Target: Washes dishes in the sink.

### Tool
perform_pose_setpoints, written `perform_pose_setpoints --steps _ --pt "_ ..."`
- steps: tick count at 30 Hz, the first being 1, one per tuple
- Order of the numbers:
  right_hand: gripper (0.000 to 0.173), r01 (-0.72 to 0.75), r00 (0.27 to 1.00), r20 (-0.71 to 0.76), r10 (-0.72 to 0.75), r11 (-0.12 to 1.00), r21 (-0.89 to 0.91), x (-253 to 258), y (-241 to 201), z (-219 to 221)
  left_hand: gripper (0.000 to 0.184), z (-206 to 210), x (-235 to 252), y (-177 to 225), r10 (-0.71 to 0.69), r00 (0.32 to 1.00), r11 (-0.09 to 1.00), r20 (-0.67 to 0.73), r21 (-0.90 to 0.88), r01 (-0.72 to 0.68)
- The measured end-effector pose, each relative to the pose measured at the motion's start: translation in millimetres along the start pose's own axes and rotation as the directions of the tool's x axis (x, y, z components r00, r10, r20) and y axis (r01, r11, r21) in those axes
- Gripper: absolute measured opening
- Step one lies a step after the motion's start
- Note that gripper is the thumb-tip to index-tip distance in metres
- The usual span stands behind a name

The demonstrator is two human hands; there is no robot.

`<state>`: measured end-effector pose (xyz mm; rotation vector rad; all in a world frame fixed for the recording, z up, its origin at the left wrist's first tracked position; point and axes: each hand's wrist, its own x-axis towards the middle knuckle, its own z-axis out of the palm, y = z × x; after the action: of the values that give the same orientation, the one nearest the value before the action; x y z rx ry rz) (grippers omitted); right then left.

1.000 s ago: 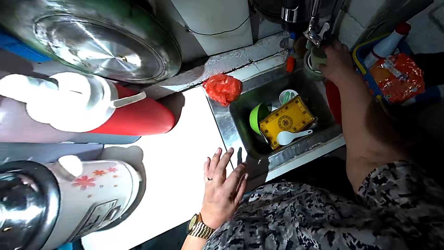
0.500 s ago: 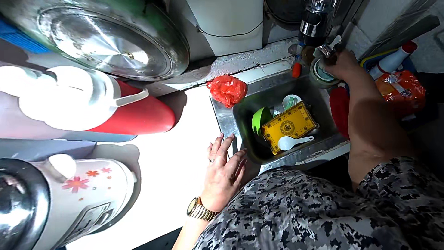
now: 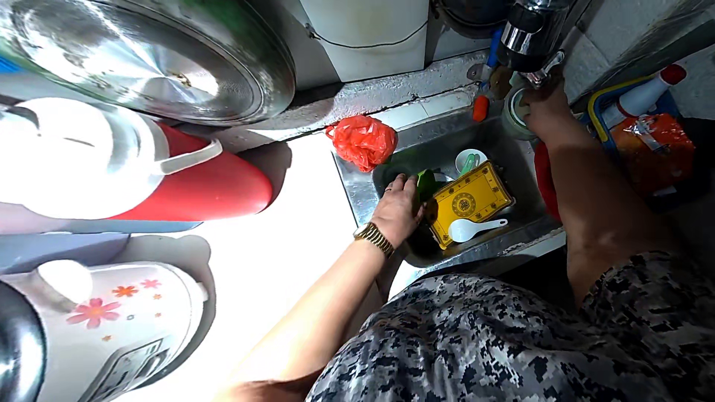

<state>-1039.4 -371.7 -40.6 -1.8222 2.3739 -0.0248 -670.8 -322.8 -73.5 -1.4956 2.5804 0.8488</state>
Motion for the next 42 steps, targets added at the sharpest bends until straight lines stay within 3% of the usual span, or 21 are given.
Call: perform_pose_setpoints --steps 5,10,15,19,23,26,29,31,34,36,39,41,42 --pt "0.033 -0.073 0.995 0.069 0.071 0.997 0.029 1 -4 -13 0.075 16 32 -3 -0.147 0.986 0.985 0.08 -0.084 0.153" --pt "0.033 -0.231 0.973 0.062 0.223 0.947 0.224 -1 1 -36 0.086 29 59 -2 -0.245 0.944 0.959 0.222 -0.089 0.27" --pt "0.028 -0.258 0.963 0.052 0.266 0.84 0.477 -15 9 -36 0.071 19 70 3 -0.31 0.91 0.912 0.275 -0.187 0.366" --pt "0.029 -0.303 0.909 0.058 0.413 0.558 0.773 -46 6 -31 0.066 14 70 8 -0.334 0.899 0.918 0.282 -0.121 0.379" --pt "0.025 -0.119 0.904 0.058 0.425 0.121 0.985 -84 3 -18 0.066 -1 65 20 -0.327 0.933 0.945 0.15 0.036 0.325" --pt "0.028 -0.053 0.919 0.141 0.369 -0.239 0.97 -108 -3 -8 0.063 -19 57 32 -0.296 0.95 0.951 0.105 0.122 0.283" --pt "0.033 -0.06 0.928 0.202 0.314 -0.407 0.911 -126 -9 4 0.064 -37 43 38 -0.233 0.972 0.961 0.017 0.157 0.228" --pt "0.034 -0.067 0.959 0.164 0.233 -0.377 0.924 -133 -14 9 0.064 -52 29 38 -0.169 0.984 0.98 -0.063 0.096 0.174" --pt "0.032 0.002 0.993 0.021 0.119 -0.183 0.983 -141 -33 4 0.057 -64 9 29 0.008 0.963 0.998 -0.271 -0.061 -0.025" --pt "0.037 0.093 0.993 -0.092 0.073 -0.02 0.995 -142 -57 -5 0.052 -63 4 21 0.07 0.924 0.949 -0.376 -0.259 -0.177" --pt "0.044 0.236 0.964 -0.267 0.008 0.443 0.865 -144 -99 -16 0.045 -48 5 20 -0.041 0.926 0.69 -0.375 -0.68 -0.245" --pt "0.044 0.241 0.963 -0.249 -0.098 0.723 0.648 -146 -131 -20 0.045 -39 0 27 -0.055 0.93 0.584 -0.363 -0.767 -0.265" --pt "0.043 0.245 0.966 -0.21 -0.151 0.797 0.552 -147 -146 -17 0.045 -34 -2 31 -0.049 0.927 0.557 -0.371 -0.78 -0.283"
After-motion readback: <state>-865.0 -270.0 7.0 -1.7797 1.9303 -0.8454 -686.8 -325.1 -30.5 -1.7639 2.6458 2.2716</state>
